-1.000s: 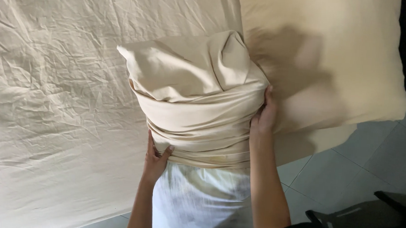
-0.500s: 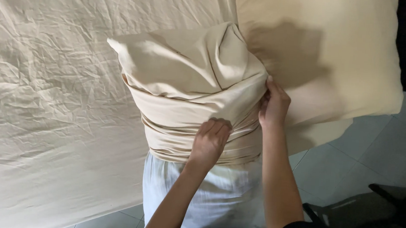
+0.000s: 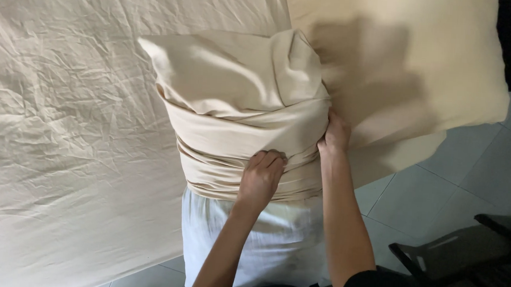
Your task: The person puts a beige pillowcase onto a white pillow. They insert the pillow into the case, then repeatedly pull, stretch, and smooth the fabric to fit it snugly around the pillow, adjusting the corners and edges by hand.
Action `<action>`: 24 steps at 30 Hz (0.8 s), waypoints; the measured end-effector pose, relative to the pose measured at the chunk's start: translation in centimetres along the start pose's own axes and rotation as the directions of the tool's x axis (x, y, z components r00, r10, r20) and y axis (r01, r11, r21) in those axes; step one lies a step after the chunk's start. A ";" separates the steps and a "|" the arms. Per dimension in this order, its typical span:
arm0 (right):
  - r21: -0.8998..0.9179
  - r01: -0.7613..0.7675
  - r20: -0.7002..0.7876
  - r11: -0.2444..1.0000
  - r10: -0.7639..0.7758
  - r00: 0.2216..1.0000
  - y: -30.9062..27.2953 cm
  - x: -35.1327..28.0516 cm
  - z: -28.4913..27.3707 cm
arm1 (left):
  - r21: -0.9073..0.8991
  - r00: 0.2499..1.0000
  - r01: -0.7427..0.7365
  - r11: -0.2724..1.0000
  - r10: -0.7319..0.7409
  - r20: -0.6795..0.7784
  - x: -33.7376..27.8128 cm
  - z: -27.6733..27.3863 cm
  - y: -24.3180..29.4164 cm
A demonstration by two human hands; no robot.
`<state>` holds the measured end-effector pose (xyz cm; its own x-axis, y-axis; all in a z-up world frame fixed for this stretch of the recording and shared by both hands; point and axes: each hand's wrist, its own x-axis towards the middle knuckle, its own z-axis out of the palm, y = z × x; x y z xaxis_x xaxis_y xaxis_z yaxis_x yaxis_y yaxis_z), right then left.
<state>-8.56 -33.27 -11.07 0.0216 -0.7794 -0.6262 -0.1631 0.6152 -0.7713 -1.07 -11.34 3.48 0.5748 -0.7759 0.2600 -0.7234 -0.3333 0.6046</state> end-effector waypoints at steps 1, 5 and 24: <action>0.007 0.008 0.002 1.000 -0.008 1.000 0.6 1.4 -0.7 | 0.001 1.000 -0.009 1.000 0.009 -0.007 0.2 0.0 0.3; 0.000 0.000 -0.026 1.000 0.000 1.000 -1.2 0.3 -1.3 | -0.149 0.998 0.058 0.987 -0.059 -0.006 0.3 -0.7 1.0; -0.073 0.259 0.349 0.963 -0.218 0.911 -8.4 -11.1 1.7 | -0.731 0.923 0.213 0.648 -0.380 -0.067 21.0 -2.2 -5.6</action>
<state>-5.75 -29.58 2.19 0.3996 -0.8031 -0.4420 -0.2234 0.3823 -0.8966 15.91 -24.58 7.25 0.8308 -0.5532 0.0609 -0.0664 0.0101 0.9977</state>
